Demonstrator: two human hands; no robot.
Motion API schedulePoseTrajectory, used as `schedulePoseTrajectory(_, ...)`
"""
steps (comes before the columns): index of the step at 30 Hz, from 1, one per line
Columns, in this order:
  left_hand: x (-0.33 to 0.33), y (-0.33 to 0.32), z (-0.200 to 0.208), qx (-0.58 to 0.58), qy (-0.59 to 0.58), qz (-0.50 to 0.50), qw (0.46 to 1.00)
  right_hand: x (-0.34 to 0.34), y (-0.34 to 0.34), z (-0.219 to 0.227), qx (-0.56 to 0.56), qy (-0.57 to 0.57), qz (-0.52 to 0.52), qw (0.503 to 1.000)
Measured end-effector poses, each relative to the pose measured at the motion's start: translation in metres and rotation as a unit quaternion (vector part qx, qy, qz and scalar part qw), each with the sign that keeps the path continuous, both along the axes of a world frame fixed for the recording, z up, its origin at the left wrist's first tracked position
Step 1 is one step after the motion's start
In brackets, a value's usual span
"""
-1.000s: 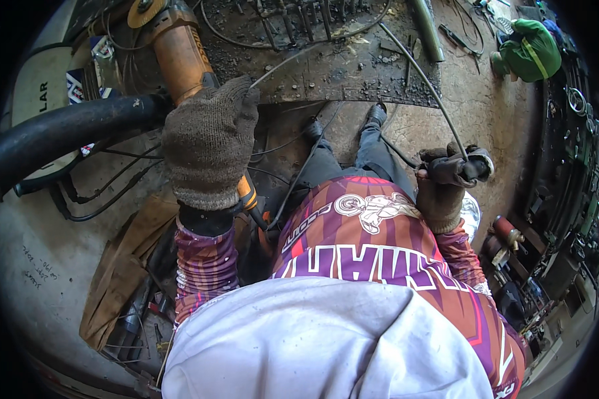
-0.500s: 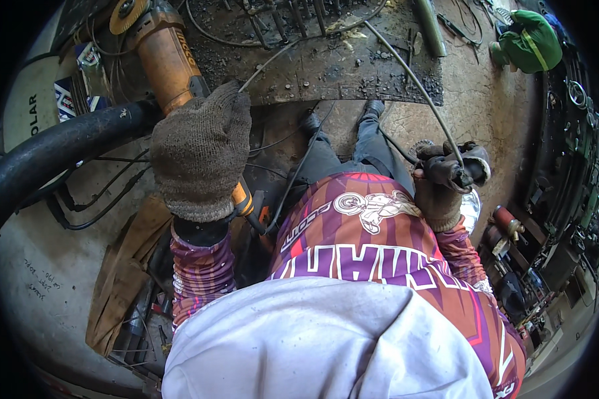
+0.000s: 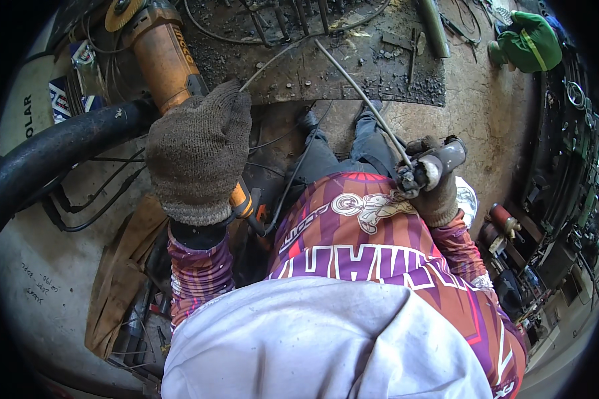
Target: The person is using a welding torch to join metal pieces together on a metal structure, and then uses a hammer to shape the metal parts.
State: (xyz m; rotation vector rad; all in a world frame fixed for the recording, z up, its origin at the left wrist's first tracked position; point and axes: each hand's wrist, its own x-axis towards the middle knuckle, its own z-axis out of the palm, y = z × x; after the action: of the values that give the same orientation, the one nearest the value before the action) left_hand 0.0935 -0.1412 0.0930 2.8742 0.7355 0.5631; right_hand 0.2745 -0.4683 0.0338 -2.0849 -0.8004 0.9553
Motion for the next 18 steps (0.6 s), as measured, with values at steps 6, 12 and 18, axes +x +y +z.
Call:
schedulePoseTrajectory(6,0.0,0.0,0.001,0.003,0.01,0.003,1.0,-0.001,-0.003,-0.012,0.038,-0.093,0.002,0.995)
schedulePoseTrajectory(12,0.0,-0.001,0.002,-0.005,0.001,0.006,1.0,-0.003,-0.005,-0.02,0.03,-0.139,-0.02,0.99)
schedulePoseTrajectory(18,0.001,-0.001,0.004,-0.033,0.001,0.009,0.999,0.004,-0.001,-0.018,0.036,-0.141,0.034,0.989)
